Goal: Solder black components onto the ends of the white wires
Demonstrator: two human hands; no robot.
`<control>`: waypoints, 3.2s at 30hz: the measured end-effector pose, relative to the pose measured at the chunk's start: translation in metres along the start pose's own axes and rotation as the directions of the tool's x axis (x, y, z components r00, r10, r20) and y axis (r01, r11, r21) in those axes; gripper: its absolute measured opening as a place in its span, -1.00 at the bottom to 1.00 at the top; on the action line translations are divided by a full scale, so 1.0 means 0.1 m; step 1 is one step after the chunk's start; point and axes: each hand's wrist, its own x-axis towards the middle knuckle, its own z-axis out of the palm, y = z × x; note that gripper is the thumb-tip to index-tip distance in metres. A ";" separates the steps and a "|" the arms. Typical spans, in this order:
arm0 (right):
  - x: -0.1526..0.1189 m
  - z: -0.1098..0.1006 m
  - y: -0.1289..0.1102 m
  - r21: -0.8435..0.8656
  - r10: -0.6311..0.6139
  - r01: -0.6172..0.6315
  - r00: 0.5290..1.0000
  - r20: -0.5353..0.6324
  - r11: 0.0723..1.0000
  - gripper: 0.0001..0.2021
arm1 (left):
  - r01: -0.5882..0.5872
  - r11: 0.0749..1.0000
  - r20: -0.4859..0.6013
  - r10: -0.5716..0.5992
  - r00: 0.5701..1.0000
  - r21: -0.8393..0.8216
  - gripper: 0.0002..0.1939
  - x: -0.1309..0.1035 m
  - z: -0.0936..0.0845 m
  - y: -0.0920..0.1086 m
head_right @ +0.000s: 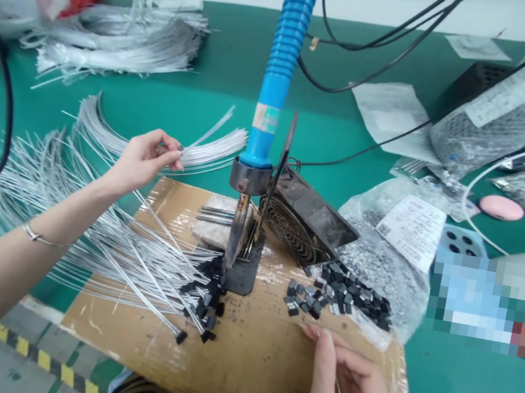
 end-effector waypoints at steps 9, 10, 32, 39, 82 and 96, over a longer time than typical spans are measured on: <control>-0.01 -0.02 0.02 -0.019 -0.002 0.003 1.000 0.017 1.000 -0.58 | -0.018 0.979 -0.123 -0.007 0.992 -0.203 -0.89 -0.29 -0.22 0.33; -0.01 -0.02 0.02 -0.018 -0.003 0.004 1.000 0.016 1.000 -0.58 | -0.021 0.978 -0.138 -0.008 0.990 -0.208 -0.90 -0.32 -0.23 0.36; 0.09 -0.11 0.10 0.036 0.014 -0.017 0.997 0.076 0.999 -0.56 | 0.014 0.992 -0.055 -0.021 0.998 -0.123 -0.92 -0.46 -0.44 0.56; -0.03 -0.09 0.04 0.270 -0.015 -0.039 0.981 0.193 0.962 -0.69 | 0.151 0.985 0.554 -0.081 0.829 -0.083 -0.80 -0.78 -0.74 0.64; -0.36 0.38 -0.36 0.181 -0.169 0.063 0.729 0.664 0.982 -0.81 | 0.060 0.998 0.662 -0.031 0.749 -0.021 -0.81 -1.53 0.24 1.07; -0.20 0.36 -0.27 0.474 0.118 -0.451 0.806 0.579 0.756 -0.44 | 0.508 0.818 0.633 -0.246 0.734 -0.272 -0.81 -1.43 0.39 1.06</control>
